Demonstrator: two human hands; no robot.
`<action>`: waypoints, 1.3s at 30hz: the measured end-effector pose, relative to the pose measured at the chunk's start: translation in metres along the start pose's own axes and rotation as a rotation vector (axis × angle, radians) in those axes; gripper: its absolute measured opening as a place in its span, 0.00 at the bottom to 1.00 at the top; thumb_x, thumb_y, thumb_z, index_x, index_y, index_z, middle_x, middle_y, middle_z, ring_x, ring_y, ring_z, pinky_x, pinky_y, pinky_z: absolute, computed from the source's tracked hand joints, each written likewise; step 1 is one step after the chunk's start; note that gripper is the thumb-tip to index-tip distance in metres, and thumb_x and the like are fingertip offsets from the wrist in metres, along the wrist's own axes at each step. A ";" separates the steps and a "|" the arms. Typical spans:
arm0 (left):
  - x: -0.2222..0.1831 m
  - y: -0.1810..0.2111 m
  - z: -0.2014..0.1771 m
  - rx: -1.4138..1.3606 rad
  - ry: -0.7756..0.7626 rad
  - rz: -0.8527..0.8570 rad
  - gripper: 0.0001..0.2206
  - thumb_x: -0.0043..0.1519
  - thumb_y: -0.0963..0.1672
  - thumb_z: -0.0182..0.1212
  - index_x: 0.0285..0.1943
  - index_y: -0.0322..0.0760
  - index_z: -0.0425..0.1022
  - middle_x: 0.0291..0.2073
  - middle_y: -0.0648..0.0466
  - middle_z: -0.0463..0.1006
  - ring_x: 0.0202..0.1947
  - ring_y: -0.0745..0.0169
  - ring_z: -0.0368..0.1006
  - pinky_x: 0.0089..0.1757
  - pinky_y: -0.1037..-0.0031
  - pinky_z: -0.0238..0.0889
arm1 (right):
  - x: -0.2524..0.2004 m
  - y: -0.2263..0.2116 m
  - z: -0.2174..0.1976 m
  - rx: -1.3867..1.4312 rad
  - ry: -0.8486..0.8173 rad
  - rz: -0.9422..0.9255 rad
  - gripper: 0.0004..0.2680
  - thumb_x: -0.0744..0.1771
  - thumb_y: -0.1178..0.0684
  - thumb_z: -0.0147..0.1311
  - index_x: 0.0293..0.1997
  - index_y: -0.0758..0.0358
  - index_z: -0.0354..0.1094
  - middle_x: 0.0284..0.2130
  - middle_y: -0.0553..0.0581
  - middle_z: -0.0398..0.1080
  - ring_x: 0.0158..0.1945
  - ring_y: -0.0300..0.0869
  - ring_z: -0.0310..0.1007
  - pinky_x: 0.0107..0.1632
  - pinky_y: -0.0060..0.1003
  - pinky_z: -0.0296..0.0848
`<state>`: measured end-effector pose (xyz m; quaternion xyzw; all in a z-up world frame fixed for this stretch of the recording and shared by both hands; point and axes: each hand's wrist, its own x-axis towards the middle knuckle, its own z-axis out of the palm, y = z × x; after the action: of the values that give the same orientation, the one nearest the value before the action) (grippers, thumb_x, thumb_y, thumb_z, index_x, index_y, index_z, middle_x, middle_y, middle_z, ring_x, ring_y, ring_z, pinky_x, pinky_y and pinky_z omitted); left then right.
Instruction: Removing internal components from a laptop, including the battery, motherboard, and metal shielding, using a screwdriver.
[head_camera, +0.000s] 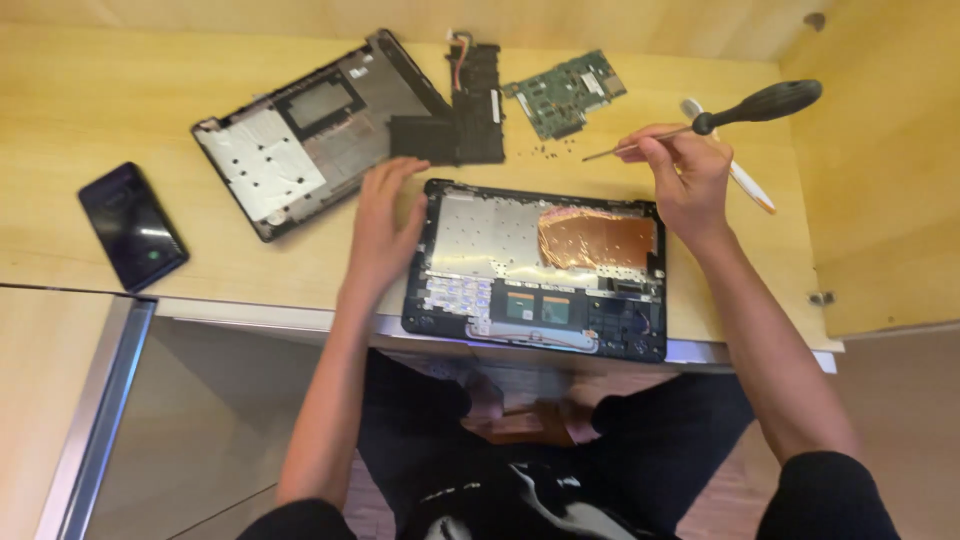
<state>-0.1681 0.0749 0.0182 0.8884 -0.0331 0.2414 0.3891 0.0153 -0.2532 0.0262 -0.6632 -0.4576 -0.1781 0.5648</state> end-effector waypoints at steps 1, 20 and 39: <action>0.000 0.008 -0.002 0.022 0.015 0.007 0.19 0.64 0.36 0.57 0.65 0.32 0.70 0.57 0.37 0.71 0.62 0.32 0.63 0.60 0.48 0.56 | 0.010 -0.004 0.010 0.017 0.005 -0.021 0.05 0.74 0.67 0.49 0.46 0.81 0.72 0.35 0.70 0.75 0.39 0.58 0.80 0.43 0.49 0.81; 0.028 0.008 0.032 -0.189 -0.033 -0.020 0.10 0.67 0.42 0.62 0.56 0.45 0.81 0.44 0.54 0.83 0.52 0.54 0.77 0.55 0.62 0.66 | 0.054 -0.031 0.121 0.156 -0.324 -0.020 0.07 0.73 0.62 0.49 0.42 0.78 0.70 0.27 0.67 0.76 0.28 0.54 0.81 0.31 0.47 0.81; 0.025 0.008 0.039 -0.262 -0.002 -0.022 0.07 0.61 0.38 0.69 0.47 0.40 0.85 0.34 0.46 0.85 0.40 0.51 0.83 0.43 0.68 0.74 | 0.040 -0.028 0.129 0.070 -0.316 -0.061 0.05 0.72 0.59 0.51 0.44 0.70 0.72 0.24 0.61 0.76 0.28 0.49 0.80 0.32 0.39 0.79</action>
<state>-0.1321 0.0452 0.0126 0.8305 -0.0549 0.2300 0.5043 -0.0225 -0.1207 0.0344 -0.6486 -0.5668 -0.0726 0.5027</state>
